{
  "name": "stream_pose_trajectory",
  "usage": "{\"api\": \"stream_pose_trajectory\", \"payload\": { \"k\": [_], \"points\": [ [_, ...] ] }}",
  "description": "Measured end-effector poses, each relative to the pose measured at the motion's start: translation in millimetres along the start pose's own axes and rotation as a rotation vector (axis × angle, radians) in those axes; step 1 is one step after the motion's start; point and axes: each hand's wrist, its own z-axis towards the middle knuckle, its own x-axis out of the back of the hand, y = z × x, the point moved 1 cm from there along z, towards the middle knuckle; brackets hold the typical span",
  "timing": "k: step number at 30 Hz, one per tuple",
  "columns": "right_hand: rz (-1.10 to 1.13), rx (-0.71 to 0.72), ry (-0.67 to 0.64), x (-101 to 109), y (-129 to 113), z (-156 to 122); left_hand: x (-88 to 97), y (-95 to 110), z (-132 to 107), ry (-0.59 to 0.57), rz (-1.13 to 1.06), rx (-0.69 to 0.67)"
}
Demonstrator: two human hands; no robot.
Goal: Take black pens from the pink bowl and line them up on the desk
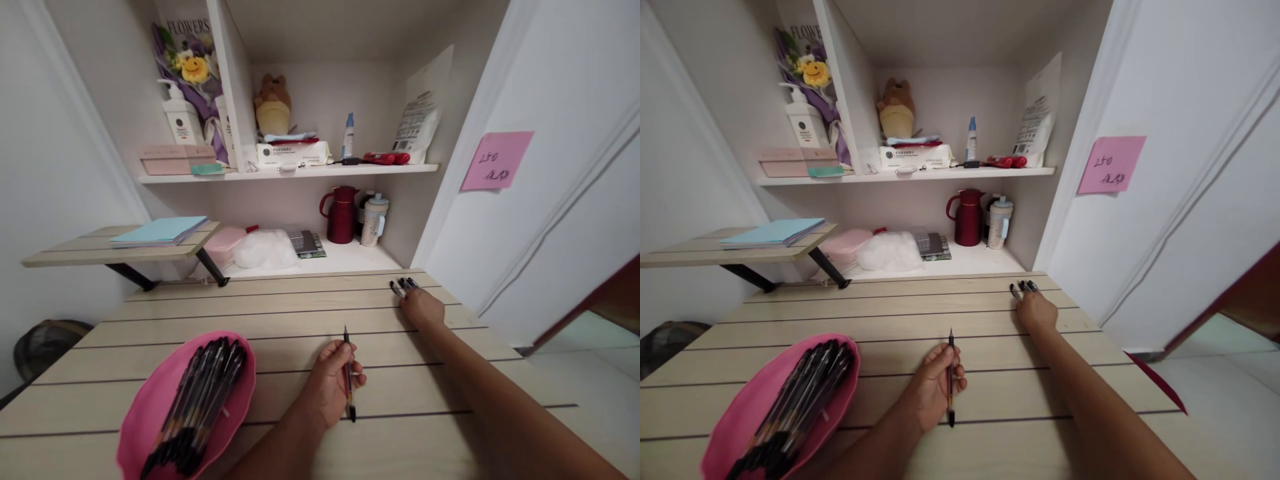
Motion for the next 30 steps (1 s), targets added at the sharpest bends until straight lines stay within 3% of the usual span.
{"api": "stream_pose_trajectory", "payload": {
  "k": [16,19,21,23,24,27,30],
  "points": [
    [0.028,0.022,0.035,12.5,-5.6,-10.9,1.1,-1.5,-0.6,-0.011,-0.015,-0.015],
    [0.205,0.102,0.003,19.5,-16.9,-45.8,2.0,-1.3,1.2,-0.003,-0.059,-0.024],
    [0.507,0.296,-0.213,20.0,-30.0,-83.3,3.2,-1.0,3.1,-0.010,-0.079,-0.050],
    [0.842,0.429,-0.523,18.6,-43.1,-123.9,4.5,-0.3,4.7,-0.012,-0.091,-0.097],
    [0.954,0.473,-0.609,18.4,-48.4,-141.9,5.0,0.1,5.3,-0.009,-0.093,-0.121],
    [1.088,0.490,-0.550,21.9,-57.2,-177.0,5.9,1.0,5.9,-0.004,-0.076,-0.165],
    [1.079,0.506,-0.432,29.5,-60.0,-189.4,6.1,1.6,5.8,0.010,-0.051,-0.186]
  ]
}}
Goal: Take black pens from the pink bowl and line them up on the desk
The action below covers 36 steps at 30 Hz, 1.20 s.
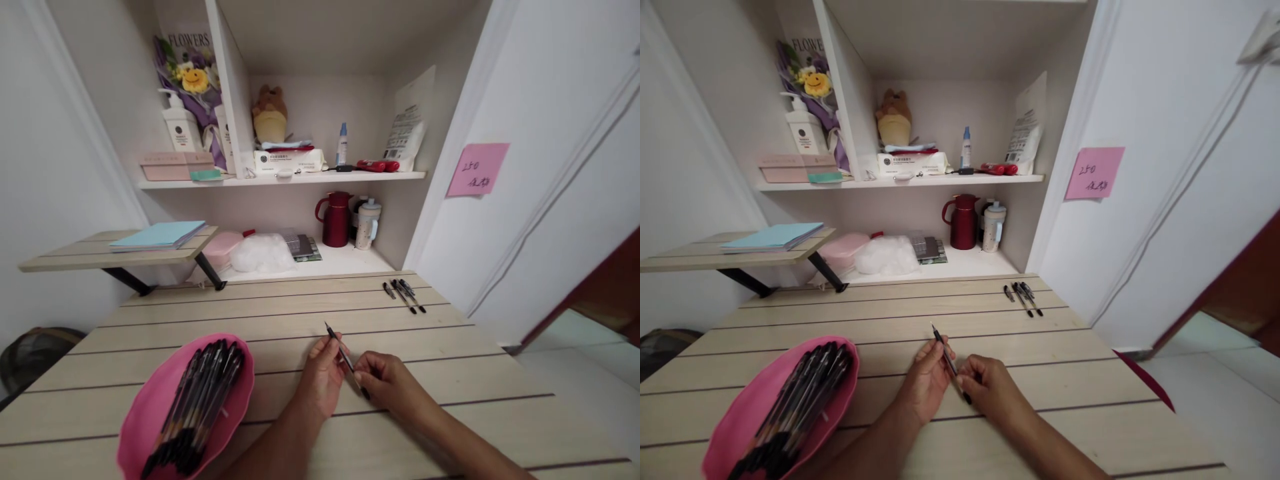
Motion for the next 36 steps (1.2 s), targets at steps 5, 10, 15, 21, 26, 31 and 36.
{"api": "stream_pose_trajectory", "payload": {
  "k": [5,10,15,21,26,31,36],
  "points": [
    [-0.240,0.104,0.073,7.2,-1.8,4.9,-0.5,0.6,0.7,0.006,-0.007,0.001],
    [-0.635,-0.019,0.318,53.8,21.8,42.0,-0.4,-0.2,1.1,0.013,0.000,0.072],
    [-1.008,-0.321,0.375,104.1,47.3,79.9,0.7,-0.8,1.5,0.007,0.032,0.099],
    [-1.052,-0.380,0.374,119.4,62.5,94.5,0.4,-1.2,1.1,-0.006,0.032,0.112],
    [-1.050,-0.398,0.373,122.9,70.9,97.3,-0.4,-1.1,0.7,-0.004,0.032,0.114],
    [-1.051,-0.407,0.378,125.3,74.8,99.4,0.2,-1.1,1.1,-0.009,0.036,0.116],
    [-1.048,-0.418,0.389,125.9,75.0,100.0,0.5,-1.1,1.1,-0.002,0.038,0.123]
  ]
}}
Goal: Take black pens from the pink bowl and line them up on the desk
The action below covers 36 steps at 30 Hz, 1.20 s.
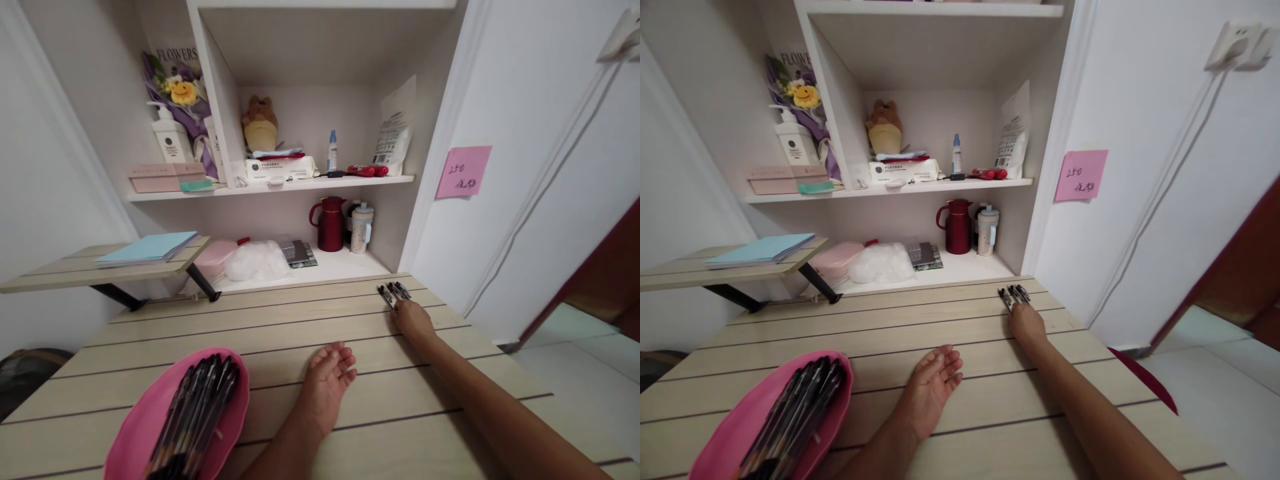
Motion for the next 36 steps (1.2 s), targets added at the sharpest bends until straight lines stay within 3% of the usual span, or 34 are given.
{"api": "stream_pose_trajectory", "payload": {
  "k": [11,16,21,27,32,36],
  "points": [
    [-0.010,-0.019,0.016,1.8,0.9,-5.2,-1.3,0.7,-1.0,-0.002,-0.004,0.001],
    [-0.022,0.011,0.045,10.0,-4.2,-23.6,-0.8,0.8,-0.4,-0.004,0.005,0.001],
    [0.065,0.148,0.030,20.4,-23.9,-68.6,-0.7,1.8,-0.5,-0.028,0.027,-0.001],
    [0.243,0.381,-0.097,27.3,-57.3,-153.4,-1.8,5.0,-6.4,-0.104,0.158,-0.091],
    [0.348,0.506,-0.170,20.1,-82.5,-214.4,-7.0,7.2,-14.5,-0.056,0.435,-0.243],
    [0.319,0.530,-0.092,16.1,-92.5,-236.9,-15.1,25.3,-26.9,0.003,0.714,-0.264]
  ]
}}
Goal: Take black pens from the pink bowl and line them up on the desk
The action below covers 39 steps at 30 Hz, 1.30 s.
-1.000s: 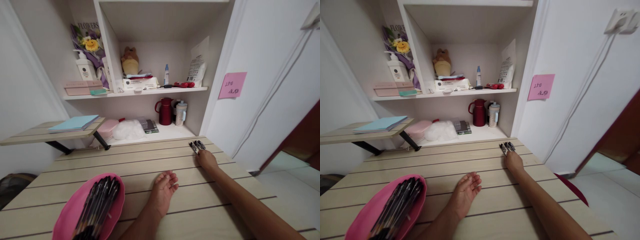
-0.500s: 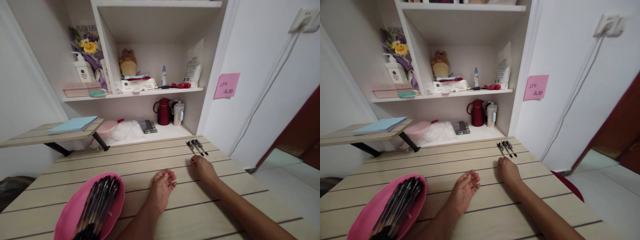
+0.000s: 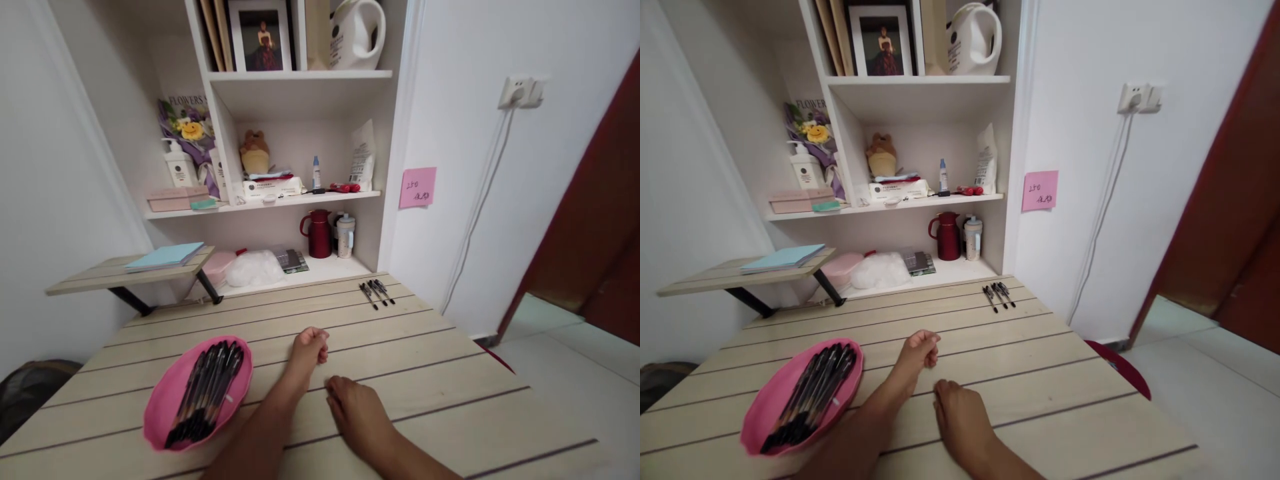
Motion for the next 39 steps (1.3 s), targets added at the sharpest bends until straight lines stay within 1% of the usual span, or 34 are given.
{"api": "stream_pose_trajectory", "payload": {
  "k": [1,2,3,5,6,7,8,9,10,11,12,13,15,19,23,26,28,29,31,32,33,35,36,37,38,39],
  "points": [
    [-0.022,0.009,0.021,-0.8,-1.8,-1.8,7.6,9.3,-2.0,0.007,0.059,-0.026],
    [-0.038,0.021,0.038,-1.2,-2.7,-3.0,18.4,20.2,-4.3,0.017,0.165,-0.082],
    [-0.049,0.032,0.053,-1.5,-3.0,-3.8,32.4,32.2,-7.3,0.040,0.319,-0.161],
    [-0.060,0.043,0.066,-2.0,-2.1,-4.3,67.8,56.6,-16.1,0.151,0.729,-0.330],
    [-0.063,0.044,0.066,-2.5,-1.3,-4.1,87.0,67.2,-22.1,0.219,0.952,-0.384],
    [-0.067,0.040,0.061,-3.3,-0.4,-3.8,105.8,75.8,-28.9,0.287,1.160,-0.386],
    [-0.072,0.033,0.056,-4.3,0.4,-3.3,123.6,82.0,-36.3,0.372,1.336,-0.314],
    [-0.076,0.024,0.051,-5.3,1.0,-2.8,138.7,85.6,-43.8,0.405,1.477,-0.199],
    [-0.080,0.017,0.050,-6.3,1.5,-2.4,150.8,86.9,-51.3,0.419,1.572,-0.070],
    [-0.082,0.014,0.052,-7.1,1.7,-2.1,159.5,86.5,-58.3,0.421,1.624,0.036],
    [-0.084,0.015,0.057,-7.7,1.8,-2.0,165.0,84.9,-64.2,0.412,1.645,0.112],
    [-0.086,0.022,0.062,-8.1,1.7,-2.1,167.7,82.6,-68.9,0.408,1.647,0.153],
    [-0.091,0.034,0.069,-8.3,1.6,-2.9,167.8,77.9,-74.2,0.415,1.632,0.170],
    [-0.097,0.046,0.078,-8.8,3.4,-4.7,165.2,71.7,-75.2,0.443,1.582,0.223],
    [-0.103,0.070,0.101,-12.6,7.0,-5.9,172.2,71.0,-76.9,0.489,1.486,0.264],
    [-0.084,0.072,0.106,-16.3,10.1,-7.6,176.9,74.8,-82.7,0.521,1.395,0.255],
    [-0.031,0.052,0.104,-16.8,11.6,-7.5,172.8,77.7,-87.2,0.527,1.323,0.215],
    [0.016,0.034,0.097,-16.0,11.7,-5.9,167.0,78.0,-88.9,0.520,1.284,0.186],
    [0.192,-0.016,0.074,-11.5,9.0,1.9,146.3,73.5,-89.7,0.473,1.190,0.121],
    [0.344,-0.050,0.060,-7.9,5.8,8.4,131.6,67.9,-88.2,0.427,1.118,0.097],
    [0.542,-0.084,0.043,-3.6,1.4,16.7,114.6,60.1,-85.2,0.364,1.021,0.072],
    [1.028,-0.154,0.020,5.7,-9.7,36.7,76.3,39.1,-75.2,0.150,0.436,0.052],
    [1.258,-0.171,0.011,9.6,-15.2,47.4,57.4,27.8,-68.7,0.089,0.237,0.055],
    [1.426,-0.195,0.041,12.6,-19.3,57.8,39.9,16.5,-61.6,0.053,0.104,0.068],
    [1.542,-0.223,0.079,14.0,-21.5,67.3,24.4,5.8,-54.2,0.043,0.023,0.094],
    [1.608,-0.258,0.110,13.4,-21.6,75.4,11.5,-3.9,-47.1,0.065,-0.017,0.124]
  ]
}}
